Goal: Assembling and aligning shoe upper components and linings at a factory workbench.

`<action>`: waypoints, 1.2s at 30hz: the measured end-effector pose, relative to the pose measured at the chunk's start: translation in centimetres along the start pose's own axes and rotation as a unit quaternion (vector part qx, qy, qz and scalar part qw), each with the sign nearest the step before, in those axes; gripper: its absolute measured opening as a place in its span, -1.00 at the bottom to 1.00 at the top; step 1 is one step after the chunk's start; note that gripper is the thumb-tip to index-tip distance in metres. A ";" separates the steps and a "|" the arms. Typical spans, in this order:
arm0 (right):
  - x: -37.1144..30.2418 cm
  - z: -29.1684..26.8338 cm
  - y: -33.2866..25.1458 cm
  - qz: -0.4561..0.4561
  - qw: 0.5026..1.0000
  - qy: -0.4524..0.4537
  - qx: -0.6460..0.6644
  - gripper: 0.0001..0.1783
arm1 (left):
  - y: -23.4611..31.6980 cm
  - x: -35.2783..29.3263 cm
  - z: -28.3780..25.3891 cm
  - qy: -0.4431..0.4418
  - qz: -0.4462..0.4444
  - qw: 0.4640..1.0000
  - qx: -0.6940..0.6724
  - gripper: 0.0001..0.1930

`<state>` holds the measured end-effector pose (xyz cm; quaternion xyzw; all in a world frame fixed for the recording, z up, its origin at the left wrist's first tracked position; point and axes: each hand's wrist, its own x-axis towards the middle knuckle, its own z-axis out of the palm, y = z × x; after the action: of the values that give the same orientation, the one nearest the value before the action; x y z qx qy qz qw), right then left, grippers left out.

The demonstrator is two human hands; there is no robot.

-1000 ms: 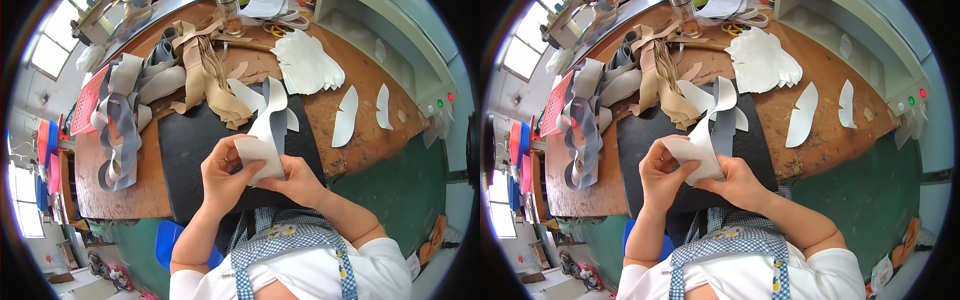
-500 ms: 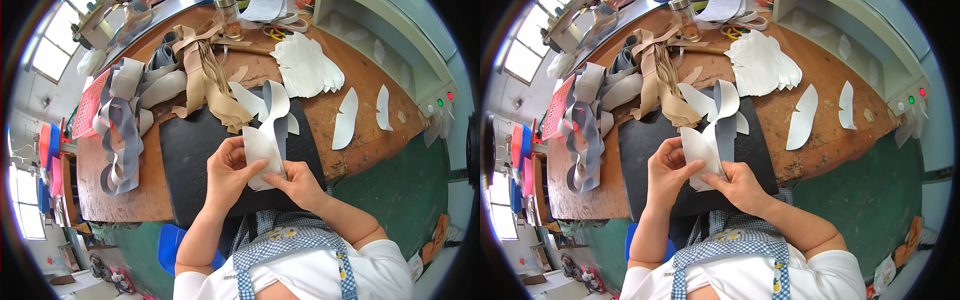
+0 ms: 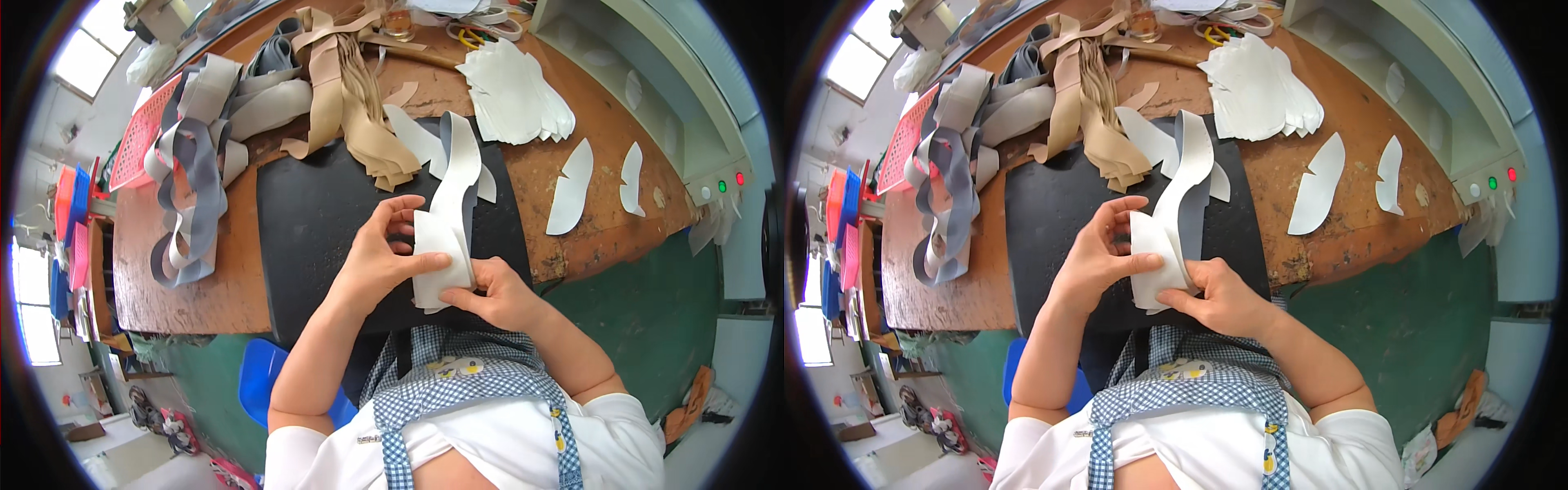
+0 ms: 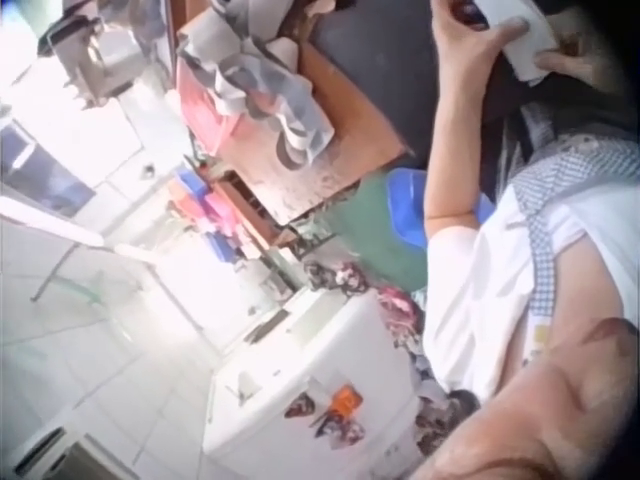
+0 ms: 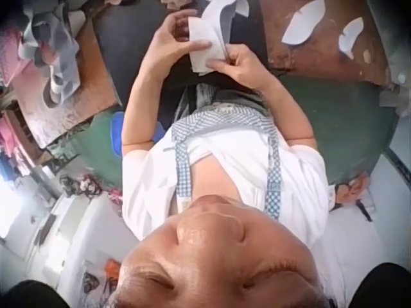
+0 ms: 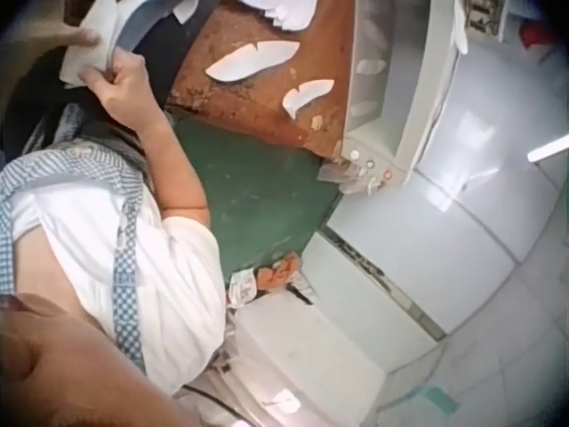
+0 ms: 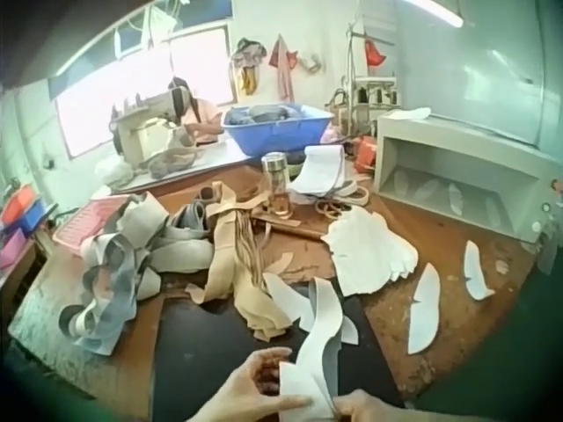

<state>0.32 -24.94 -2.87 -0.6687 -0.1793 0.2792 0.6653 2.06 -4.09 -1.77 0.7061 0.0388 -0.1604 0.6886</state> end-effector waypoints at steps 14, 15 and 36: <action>-0.1 -0.7 0.1 0.029 0.992 0.010 0.119 -0.73 | 0.3 -2.1 2.0 0.049 0.012 0.960 -0.277 -0.64; -0.1 -0.8 0.1 0.030 0.992 0.005 0.118 -0.70 | 0.3 -2.1 1.8 0.050 0.013 0.960 -0.276 -0.64; 6.3 -0.4 -5.7 -0.207 0.919 0.262 -0.209 -0.50 | 1.2 -2.7 0.7 0.010 0.036 0.974 -0.223 -0.74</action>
<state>6.23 -21.14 1.91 -0.7897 -0.1866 -0.0938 0.5769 -0.24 -4.36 0.16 0.5371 0.0547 -0.1160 0.8337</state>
